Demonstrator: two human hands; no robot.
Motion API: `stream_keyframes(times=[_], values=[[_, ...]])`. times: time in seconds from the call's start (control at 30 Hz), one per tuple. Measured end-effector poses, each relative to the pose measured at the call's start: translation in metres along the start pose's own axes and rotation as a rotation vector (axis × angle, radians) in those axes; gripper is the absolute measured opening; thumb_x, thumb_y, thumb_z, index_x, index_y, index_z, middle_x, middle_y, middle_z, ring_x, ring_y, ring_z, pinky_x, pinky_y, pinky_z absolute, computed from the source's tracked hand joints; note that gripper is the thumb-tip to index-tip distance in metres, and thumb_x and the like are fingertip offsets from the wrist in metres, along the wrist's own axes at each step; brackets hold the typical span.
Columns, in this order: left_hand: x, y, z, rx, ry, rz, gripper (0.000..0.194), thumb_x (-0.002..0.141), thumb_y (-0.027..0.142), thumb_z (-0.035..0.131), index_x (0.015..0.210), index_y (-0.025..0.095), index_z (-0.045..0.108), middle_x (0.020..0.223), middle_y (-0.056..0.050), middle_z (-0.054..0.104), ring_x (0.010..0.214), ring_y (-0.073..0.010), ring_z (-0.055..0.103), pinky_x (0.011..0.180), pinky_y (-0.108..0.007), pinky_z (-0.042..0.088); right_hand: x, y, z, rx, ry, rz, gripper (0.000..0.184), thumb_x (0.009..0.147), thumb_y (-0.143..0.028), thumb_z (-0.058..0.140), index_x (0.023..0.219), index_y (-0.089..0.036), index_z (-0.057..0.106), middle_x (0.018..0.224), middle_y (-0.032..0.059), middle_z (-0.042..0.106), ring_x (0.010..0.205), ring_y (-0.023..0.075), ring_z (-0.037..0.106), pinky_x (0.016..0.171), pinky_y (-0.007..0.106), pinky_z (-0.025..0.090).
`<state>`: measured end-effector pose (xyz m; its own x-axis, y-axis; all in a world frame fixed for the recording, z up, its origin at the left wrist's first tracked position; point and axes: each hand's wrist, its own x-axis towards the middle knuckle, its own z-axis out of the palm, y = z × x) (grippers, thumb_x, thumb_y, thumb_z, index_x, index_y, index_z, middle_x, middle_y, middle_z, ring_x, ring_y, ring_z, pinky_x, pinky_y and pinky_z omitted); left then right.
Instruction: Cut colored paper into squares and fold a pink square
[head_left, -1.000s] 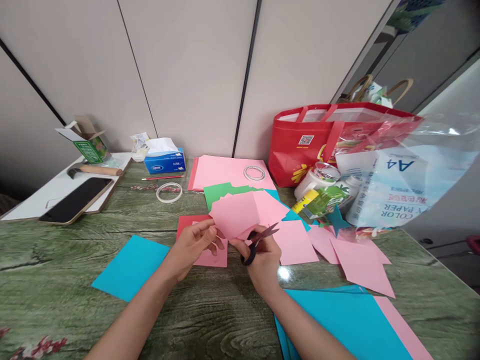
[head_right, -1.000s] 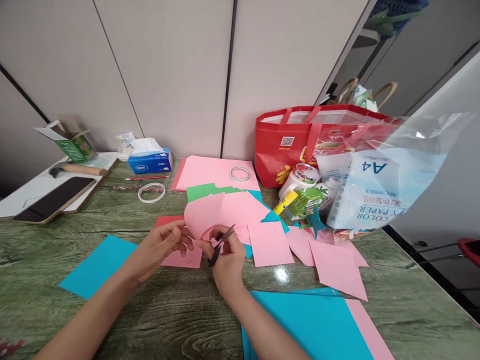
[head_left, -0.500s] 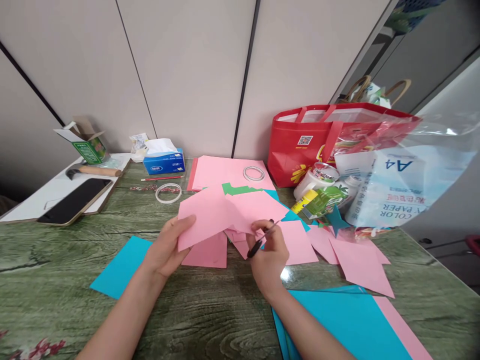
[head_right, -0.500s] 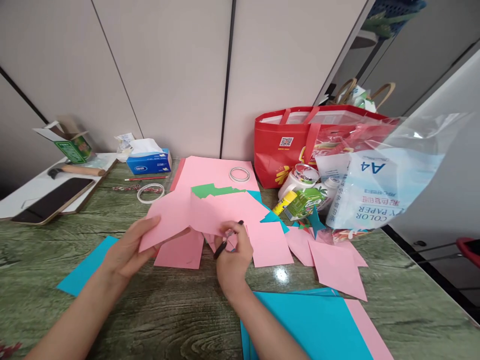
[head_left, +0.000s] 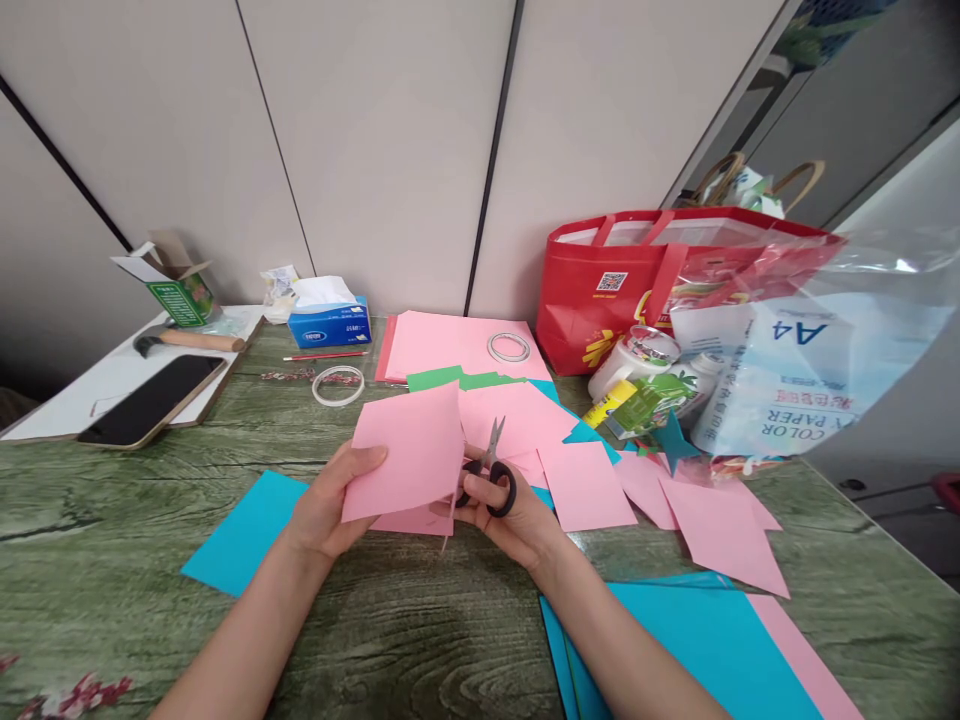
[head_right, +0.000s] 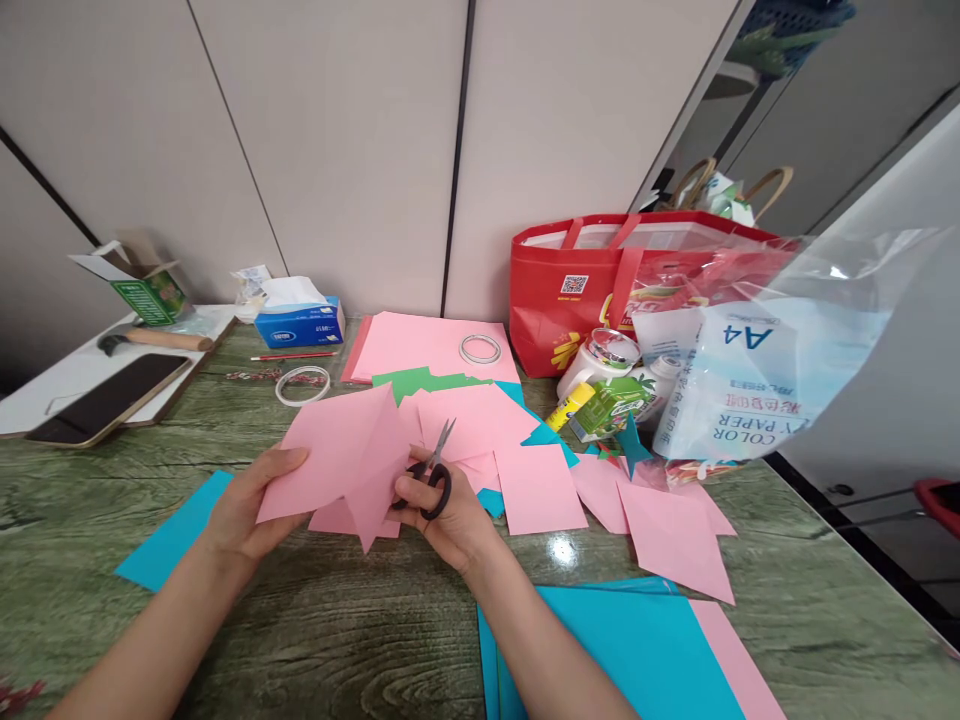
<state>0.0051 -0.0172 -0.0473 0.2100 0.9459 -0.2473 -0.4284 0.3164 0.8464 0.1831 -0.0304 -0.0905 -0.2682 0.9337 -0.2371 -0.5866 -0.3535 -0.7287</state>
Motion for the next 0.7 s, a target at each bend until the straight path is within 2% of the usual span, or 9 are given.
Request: stream_keyframes(times=[0.07,0.13,0.2,0.27,0.33,0.43,0.57,0.63,0.7], values=[[0.002,0.003,-0.002,0.024,-0.042,-0.036,0.034,0.066,0.024,0.064,0.099,0.014,0.063,0.092,-0.010,0.069,0.081,-0.0259,0.064,0.069,-0.035,0.054,0.003,-0.002,-0.001,-0.036,0.135,-0.090,0.048,0.055,-0.026,0.076,0.097,-0.016,0.058,0.078,0.0016,0.063,0.062,0.0136,0.060,0.054,0.028,0.052],[0.004,0.008,-0.007,0.080,-0.052,-0.083,0.035,0.068,0.022,0.065,0.102,0.014,0.063,0.095,-0.011,0.069,0.080,-0.0244,0.065,0.071,-0.036,0.054,0.008,-0.006,-0.008,-0.085,0.343,-0.257,0.047,0.053,-0.026,0.077,0.096,-0.015,0.059,0.072,-0.0006,0.061,0.057,0.0107,0.057,0.051,0.023,0.049],[0.006,0.013,-0.014,0.148,-0.024,-0.102,0.030,0.068,0.023,0.067,0.095,0.013,0.066,0.091,-0.012,0.070,0.077,-0.0229,0.066,0.069,-0.034,0.054,0.013,-0.013,-0.017,-0.183,0.523,-0.434,0.048,0.052,-0.025,0.077,0.095,-0.015,0.059,0.064,-0.0042,0.057,0.050,0.0073,0.051,0.046,0.020,0.044],[0.007,0.018,-0.020,0.217,0.011,-0.097,0.025,0.065,0.025,0.070,0.087,0.012,0.068,0.084,-0.011,0.071,0.072,-0.0218,0.066,0.065,-0.032,0.055,0.015,-0.021,-0.026,-0.285,0.610,-0.552,0.048,0.050,-0.025,0.078,0.094,-0.014,0.060,0.061,-0.0047,0.057,0.048,0.0063,0.048,0.043,0.018,0.039],[0.007,0.020,-0.024,0.262,0.025,-0.095,0.026,0.064,0.027,0.071,0.086,0.013,0.069,0.080,-0.009,0.071,0.070,-0.0217,0.066,0.061,-0.034,0.057,0.015,-0.027,-0.031,-0.347,0.631,-0.604,0.048,0.051,-0.026,0.077,0.094,-0.015,0.060,0.061,-0.0038,0.058,0.048,0.0068,0.047,0.042,0.019,0.037],[0.007,0.019,-0.025,0.279,0.035,-0.088,0.028,0.064,0.028,0.071,0.089,0.015,0.068,0.086,-0.008,0.071,0.073,-0.0223,0.065,0.059,-0.039,0.058,0.013,-0.030,-0.031,-0.374,0.628,-0.641,0.046,0.053,-0.027,0.076,0.095,-0.014,0.059,0.061,-0.0034,0.059,0.047,0.0065,0.046,0.042,0.019,0.037],[0.009,0.017,-0.022,0.238,0.125,-0.004,0.030,0.064,0.029,0.072,0.089,0.015,0.067,0.092,-0.008,0.070,0.076,-0.0226,0.065,0.055,-0.038,0.059,0.012,-0.027,-0.025,-0.318,0.628,-0.676,0.044,0.061,-0.030,0.072,0.099,-0.015,0.058,0.064,-0.0021,0.060,0.052,0.0080,0.052,0.051,0.022,0.044],[0.011,0.017,-0.020,0.171,0.187,0.098,0.032,0.062,0.028,0.073,0.090,0.015,0.066,0.098,-0.008,0.068,0.083,-0.0243,0.064,0.060,-0.038,0.059,0.012,-0.024,-0.021,-0.294,0.573,-0.654,0.041,0.065,-0.033,0.068,0.100,-0.016,0.057,0.069,-0.0002,0.063,0.058,0.0104,0.058,0.059,0.026,0.048],[0.011,0.017,-0.019,0.105,0.228,0.199,0.032,0.061,0.026,0.074,0.091,0.016,0.066,0.103,-0.007,0.067,0.093,-0.0261,0.062,0.067,-0.038,0.058,0.009,-0.020,-0.016,-0.326,0.404,-0.551,0.038,0.066,-0.033,0.067,0.098,-0.016,0.057,0.069,0.0003,0.064,0.059,0.0115,0.060,0.062,0.028,0.049]])
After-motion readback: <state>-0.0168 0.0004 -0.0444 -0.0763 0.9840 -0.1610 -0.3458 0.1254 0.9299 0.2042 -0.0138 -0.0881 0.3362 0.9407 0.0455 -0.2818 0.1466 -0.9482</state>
